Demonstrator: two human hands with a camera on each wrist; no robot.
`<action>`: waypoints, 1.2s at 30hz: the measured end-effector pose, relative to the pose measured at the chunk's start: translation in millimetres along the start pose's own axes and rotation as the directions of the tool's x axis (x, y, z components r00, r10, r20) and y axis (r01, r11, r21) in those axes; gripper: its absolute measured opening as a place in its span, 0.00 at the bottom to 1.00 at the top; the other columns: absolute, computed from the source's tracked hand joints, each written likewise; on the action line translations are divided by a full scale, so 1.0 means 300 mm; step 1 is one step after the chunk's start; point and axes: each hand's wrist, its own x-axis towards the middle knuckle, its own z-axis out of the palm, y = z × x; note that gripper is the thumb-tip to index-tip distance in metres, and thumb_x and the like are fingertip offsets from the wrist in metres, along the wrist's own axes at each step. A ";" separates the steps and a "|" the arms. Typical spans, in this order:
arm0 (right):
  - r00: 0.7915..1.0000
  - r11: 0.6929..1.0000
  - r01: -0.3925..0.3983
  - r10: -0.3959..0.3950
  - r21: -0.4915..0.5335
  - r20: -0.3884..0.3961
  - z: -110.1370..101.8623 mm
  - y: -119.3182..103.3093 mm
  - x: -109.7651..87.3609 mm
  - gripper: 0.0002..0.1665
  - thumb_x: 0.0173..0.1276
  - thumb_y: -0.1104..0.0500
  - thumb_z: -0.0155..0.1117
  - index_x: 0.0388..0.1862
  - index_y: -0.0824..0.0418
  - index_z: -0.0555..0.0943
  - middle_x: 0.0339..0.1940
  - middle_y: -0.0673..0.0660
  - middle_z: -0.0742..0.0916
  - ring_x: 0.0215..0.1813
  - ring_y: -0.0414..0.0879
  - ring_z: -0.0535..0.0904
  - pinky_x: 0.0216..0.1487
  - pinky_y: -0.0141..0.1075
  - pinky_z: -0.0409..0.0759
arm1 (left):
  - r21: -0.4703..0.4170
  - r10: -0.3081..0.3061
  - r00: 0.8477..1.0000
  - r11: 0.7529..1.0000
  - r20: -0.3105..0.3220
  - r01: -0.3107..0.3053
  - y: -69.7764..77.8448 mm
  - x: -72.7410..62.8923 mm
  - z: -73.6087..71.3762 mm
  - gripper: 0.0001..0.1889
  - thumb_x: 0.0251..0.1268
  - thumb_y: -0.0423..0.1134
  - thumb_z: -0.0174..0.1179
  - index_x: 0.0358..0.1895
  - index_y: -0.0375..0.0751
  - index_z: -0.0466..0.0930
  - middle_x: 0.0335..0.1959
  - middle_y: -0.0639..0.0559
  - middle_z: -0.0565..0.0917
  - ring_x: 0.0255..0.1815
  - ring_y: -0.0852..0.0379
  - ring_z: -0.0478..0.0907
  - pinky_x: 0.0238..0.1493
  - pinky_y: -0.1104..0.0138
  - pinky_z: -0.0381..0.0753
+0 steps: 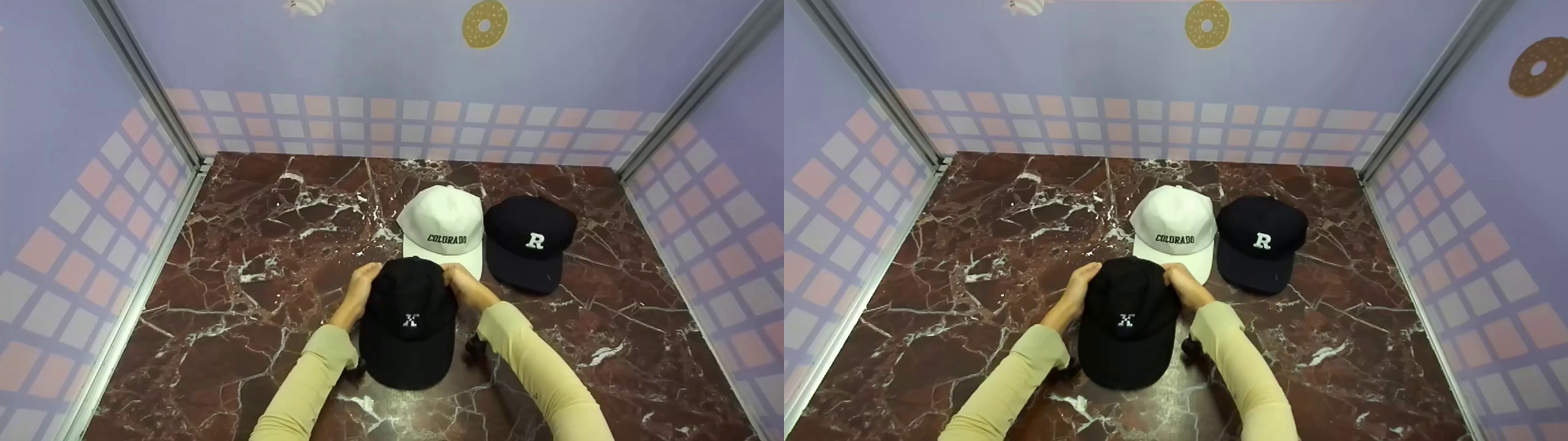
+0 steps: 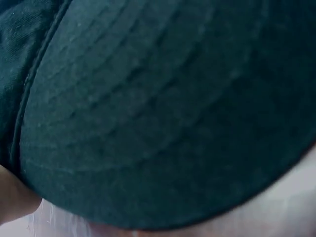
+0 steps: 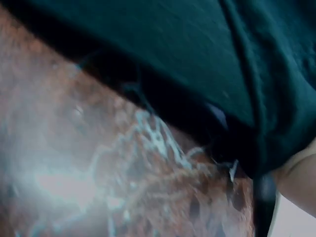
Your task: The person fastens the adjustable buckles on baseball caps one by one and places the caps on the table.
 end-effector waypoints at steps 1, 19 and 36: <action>1.000 1.000 0.004 -0.004 0.006 -0.018 0.004 0.002 0.001 0.17 0.38 0.76 0.35 0.06 0.55 0.62 0.10 0.44 0.71 0.16 0.37 0.65 0.20 0.28 0.63 | 0.011 0.002 1.000 1.000 -0.006 -0.002 0.045 -0.026 0.014 0.14 0.61 0.43 0.48 0.32 0.34 0.75 0.25 0.54 0.76 0.29 0.61 0.71 0.38 0.66 0.71; 0.996 0.986 0.087 -0.089 -0.140 -0.006 -0.039 -0.072 -0.064 0.19 0.46 0.75 0.40 0.24 0.58 0.76 0.15 0.46 0.73 0.15 0.36 0.62 0.19 0.29 0.60 | 0.037 -0.129 0.992 0.991 -0.016 0.129 0.172 -0.093 -0.016 0.15 0.66 0.42 0.43 0.22 0.44 0.73 0.20 0.59 0.72 0.24 0.64 0.68 0.31 0.71 0.68; 0.953 0.689 0.212 0.011 -0.693 0.302 -0.121 -0.106 -0.100 0.13 0.40 0.74 0.55 0.31 0.73 0.75 0.26 0.55 0.78 0.28 0.38 0.69 0.32 0.30 0.69 | 0.434 -0.225 0.936 0.896 0.272 0.090 0.179 -0.091 -0.122 0.22 0.40 0.22 0.45 0.45 0.30 0.74 0.32 0.50 0.78 0.22 0.62 0.68 0.26 0.71 0.66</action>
